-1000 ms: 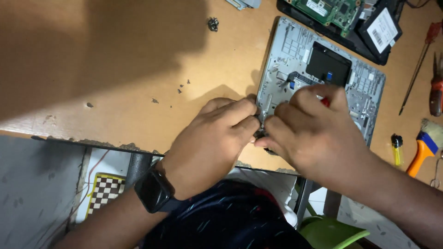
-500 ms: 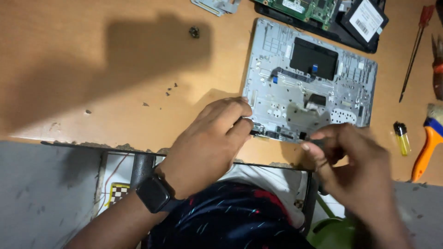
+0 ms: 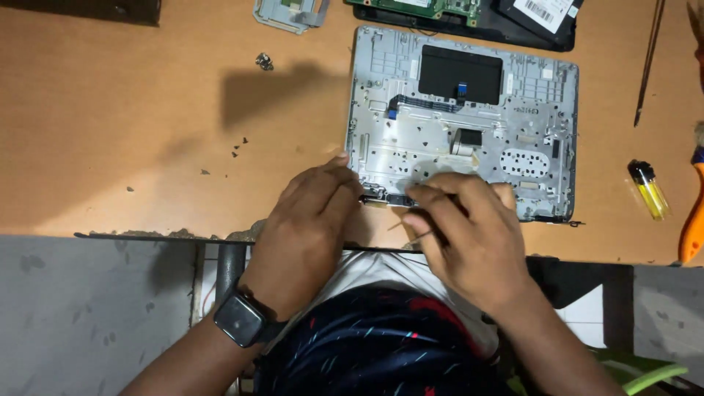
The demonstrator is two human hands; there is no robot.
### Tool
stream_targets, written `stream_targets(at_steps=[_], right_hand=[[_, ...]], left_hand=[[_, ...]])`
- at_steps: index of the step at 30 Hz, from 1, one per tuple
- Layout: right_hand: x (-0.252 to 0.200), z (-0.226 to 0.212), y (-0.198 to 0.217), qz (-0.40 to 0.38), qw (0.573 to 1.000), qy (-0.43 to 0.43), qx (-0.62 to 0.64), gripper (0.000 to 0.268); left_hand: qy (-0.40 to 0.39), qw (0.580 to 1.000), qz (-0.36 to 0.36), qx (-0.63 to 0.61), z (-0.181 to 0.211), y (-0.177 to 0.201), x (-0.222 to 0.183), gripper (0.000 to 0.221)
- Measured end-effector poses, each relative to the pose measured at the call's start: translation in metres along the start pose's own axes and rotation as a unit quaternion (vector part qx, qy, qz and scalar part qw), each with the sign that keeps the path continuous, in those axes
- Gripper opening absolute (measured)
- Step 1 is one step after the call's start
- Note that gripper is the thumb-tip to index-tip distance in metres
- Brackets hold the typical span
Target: Removing multiple internal screws from a laptop chassis using a screwdriver and then lifting the metal frame.
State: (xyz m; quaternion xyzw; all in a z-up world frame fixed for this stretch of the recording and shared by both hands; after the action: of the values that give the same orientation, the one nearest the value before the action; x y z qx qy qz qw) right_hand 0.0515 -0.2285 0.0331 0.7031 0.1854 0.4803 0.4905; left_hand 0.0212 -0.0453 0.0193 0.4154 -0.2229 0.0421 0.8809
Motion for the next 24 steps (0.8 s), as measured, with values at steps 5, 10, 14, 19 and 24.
stream_targets(at_steps=[5, 10, 14, 19, 24], right_hand=[[0.003, 0.001, -0.008, -0.014, 1.0, 0.025, -0.009, 0.036], [-0.003, 0.003, -0.011, 0.009, 1.0, 0.027, -0.007, 0.031], [-0.005, 0.005, -0.011, 0.027, 0.999, 0.017, 0.02, 0.031], [-0.003, 0.004, -0.01, 0.023, 0.999, 0.013, 0.027, 0.031], [-0.003, 0.005, -0.012, 0.027, 0.999, 0.014, 0.021, 0.029]], left_hand=[[0.032, 0.999, -0.007, 0.008, 0.005, -0.001, -0.001, 0.019], [0.093, 0.994, -0.016, -0.047, 0.001, 0.0, 0.005, 0.012], [0.047, 0.996, -0.002, 0.081, 0.008, 0.002, 0.008, 0.007], [0.055, 0.991, -0.038, 0.113, 0.011, 0.008, 0.015, 0.006], [0.017, 0.983, -0.075, 0.164, 0.019, 0.007, 0.019, 0.012]])
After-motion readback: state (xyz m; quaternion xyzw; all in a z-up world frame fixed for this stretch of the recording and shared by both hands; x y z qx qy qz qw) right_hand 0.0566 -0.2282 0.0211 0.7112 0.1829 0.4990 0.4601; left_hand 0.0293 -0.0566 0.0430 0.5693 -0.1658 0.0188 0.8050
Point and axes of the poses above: each hand's wrist, its own x-axis towards the middle knuckle, its own y-axis out of the back of the hand, z = x × y, the point moved 5 cm from there along x, towards the middle knuckle, and after that the axes turned 11 degrees about y, right-handed, at the moved point
